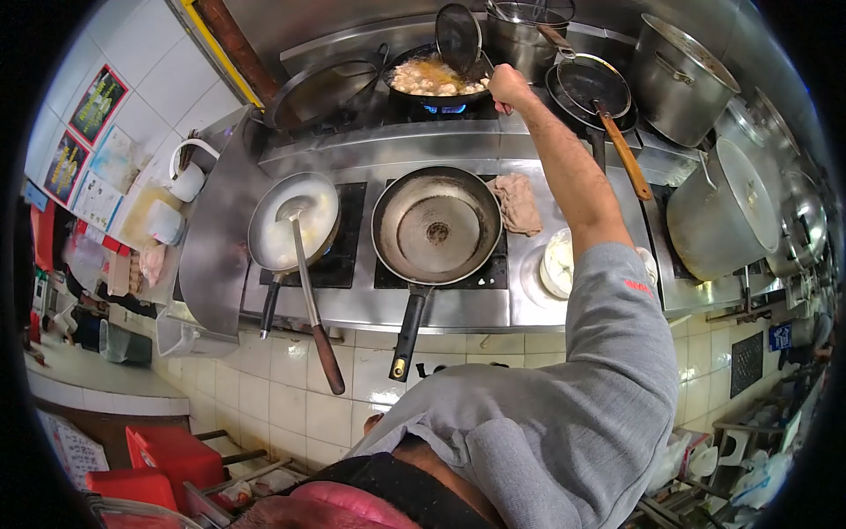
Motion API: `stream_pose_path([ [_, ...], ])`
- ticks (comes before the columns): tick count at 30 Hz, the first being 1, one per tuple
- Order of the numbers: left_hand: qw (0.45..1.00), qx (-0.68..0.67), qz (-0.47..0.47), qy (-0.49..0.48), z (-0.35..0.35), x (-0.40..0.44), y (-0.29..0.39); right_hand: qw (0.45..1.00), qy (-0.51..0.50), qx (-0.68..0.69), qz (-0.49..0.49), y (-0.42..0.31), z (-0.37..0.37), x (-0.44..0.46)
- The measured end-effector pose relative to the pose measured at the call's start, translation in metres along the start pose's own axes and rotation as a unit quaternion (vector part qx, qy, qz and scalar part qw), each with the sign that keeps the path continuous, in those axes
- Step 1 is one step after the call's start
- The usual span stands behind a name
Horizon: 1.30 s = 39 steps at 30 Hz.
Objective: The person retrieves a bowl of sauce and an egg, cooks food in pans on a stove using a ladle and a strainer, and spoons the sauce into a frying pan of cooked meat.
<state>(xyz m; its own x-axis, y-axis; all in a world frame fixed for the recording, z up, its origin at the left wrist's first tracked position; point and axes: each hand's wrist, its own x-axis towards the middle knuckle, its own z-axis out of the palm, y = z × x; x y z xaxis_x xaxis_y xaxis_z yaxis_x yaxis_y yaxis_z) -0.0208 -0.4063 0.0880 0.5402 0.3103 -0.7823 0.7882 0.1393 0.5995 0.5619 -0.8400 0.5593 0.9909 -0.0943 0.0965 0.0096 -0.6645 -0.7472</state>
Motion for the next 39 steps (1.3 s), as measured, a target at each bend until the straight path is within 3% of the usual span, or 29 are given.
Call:
stream_pose_path([
  [2, 1.000, 0.003, -0.001, 0.010, -0.002, 0.000, 0.003, 0.999, 0.000, -0.032, -0.001, -0.002, 0.002, 0.002],
  [9, 1.000, -0.006, 0.012, 0.018, -0.016, 0.002, 0.009, 0.989, -0.094, 0.056, 0.097, 0.008, 0.004, 0.028],
  [11, 1.000, 0.004, 0.011, 0.007, -0.019, 0.005, 0.008, 0.971, -0.095, 0.178, 0.128, 0.014, -0.004, 0.030],
  [13, 0.997, -0.063, 0.021, 0.028, -0.024, 0.007, 0.000, 0.960, -0.137, 0.198, 0.143, 0.024, -0.004, 0.035],
  [15, 0.998, -0.046, 0.012, 0.033, -0.027, 0.007, -0.001, 0.916, -0.161, 0.322, 0.176, 0.034, 0.004, 0.037],
  [19, 0.998, 0.019, -0.014, 0.059, -0.021, -0.003, 0.018, 0.869, -0.175, 0.439, 0.146, 0.055, 0.013, 0.034],
  [24, 0.992, -0.105, 0.011, 0.075, 0.044, -0.029, 0.015, 0.845, -0.179, 0.491, 0.119, 0.082, 0.013, 0.031],
  [27, 0.990, -0.136, 0.017, 0.046, 0.069, 0.009, -0.033, 0.839, -0.185, 0.497, 0.120, 0.092, 0.013, 0.034],
  [28, 0.992, -0.094, 0.004, 0.085, 0.080, -0.009, -0.017, 0.832, -0.194, 0.509, 0.109, 0.096, 0.014, 0.037],
  [32, 0.994, -0.059, 0.020, 0.090, 0.091, -0.003, -0.030, 0.818, -0.186, 0.532, 0.115, 0.096, 0.017, 0.035],
  [34, 0.998, -0.018, 0.052, 0.008, 0.090, 0.013, -0.043, 0.824, -0.177, 0.528, 0.102, 0.096, 0.018, 0.031],
  [36, 0.985, 0.069, 0.156, -0.002, 0.104, -0.030, 0.001, 0.825, -0.176, 0.529, 0.087, 0.101, 0.022, 0.029],
  [37, 0.972, 0.110, 0.208, -0.001, 0.120, -0.080, 0.058, 0.826, -0.174, 0.531, 0.072, 0.104, 0.025, 0.029],
  [39, 0.977, 0.116, 0.177, -0.036, 0.132, -0.099, 0.096, 0.826, -0.170, 0.532, 0.075, 0.105, 0.027, 0.028],
])
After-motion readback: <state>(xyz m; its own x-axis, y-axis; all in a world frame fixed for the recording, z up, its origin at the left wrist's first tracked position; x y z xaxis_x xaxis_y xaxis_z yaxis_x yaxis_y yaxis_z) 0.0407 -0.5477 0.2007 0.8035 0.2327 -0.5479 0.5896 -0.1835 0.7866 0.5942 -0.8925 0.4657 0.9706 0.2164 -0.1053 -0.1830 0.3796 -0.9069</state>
